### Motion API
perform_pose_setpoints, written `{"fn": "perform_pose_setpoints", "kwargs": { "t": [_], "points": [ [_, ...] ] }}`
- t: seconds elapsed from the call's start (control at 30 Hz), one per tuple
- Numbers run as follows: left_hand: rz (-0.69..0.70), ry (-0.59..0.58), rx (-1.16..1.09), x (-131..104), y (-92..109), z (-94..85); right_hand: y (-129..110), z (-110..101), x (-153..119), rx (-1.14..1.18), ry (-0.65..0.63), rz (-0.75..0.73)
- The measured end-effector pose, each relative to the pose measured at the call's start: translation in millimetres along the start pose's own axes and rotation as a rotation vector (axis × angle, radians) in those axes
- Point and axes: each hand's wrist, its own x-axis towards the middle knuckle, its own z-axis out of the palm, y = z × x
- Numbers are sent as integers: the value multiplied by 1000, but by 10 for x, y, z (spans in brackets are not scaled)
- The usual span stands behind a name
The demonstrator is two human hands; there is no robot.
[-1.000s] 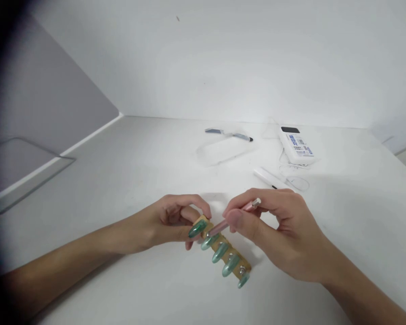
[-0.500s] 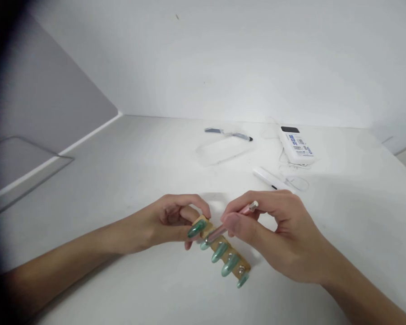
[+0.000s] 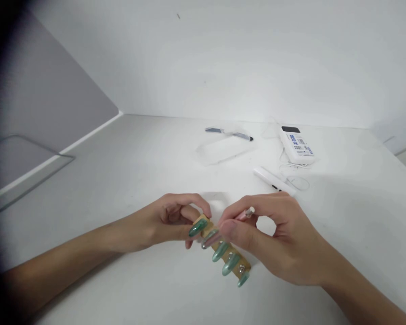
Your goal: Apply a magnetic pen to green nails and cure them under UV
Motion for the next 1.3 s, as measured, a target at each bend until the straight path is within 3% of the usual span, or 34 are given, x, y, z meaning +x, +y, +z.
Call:
{"fn": "perform_pose_setpoints", "kwargs": {
  "t": [0.27,0.47,0.57,1.3],
  "points": [
    [0,0,-7,13,-7,-2,4,5,11,67,-65,0],
    [-13,0,-14,-23,-6,-1,24,14,3,23,134,-16],
    [-21,-1,-18,-37,-5,5,37,9,4,23,168,-4],
    [-5,-12,-13,-29,-5,2,34,27,13,49,26,-61]
  ]
}}
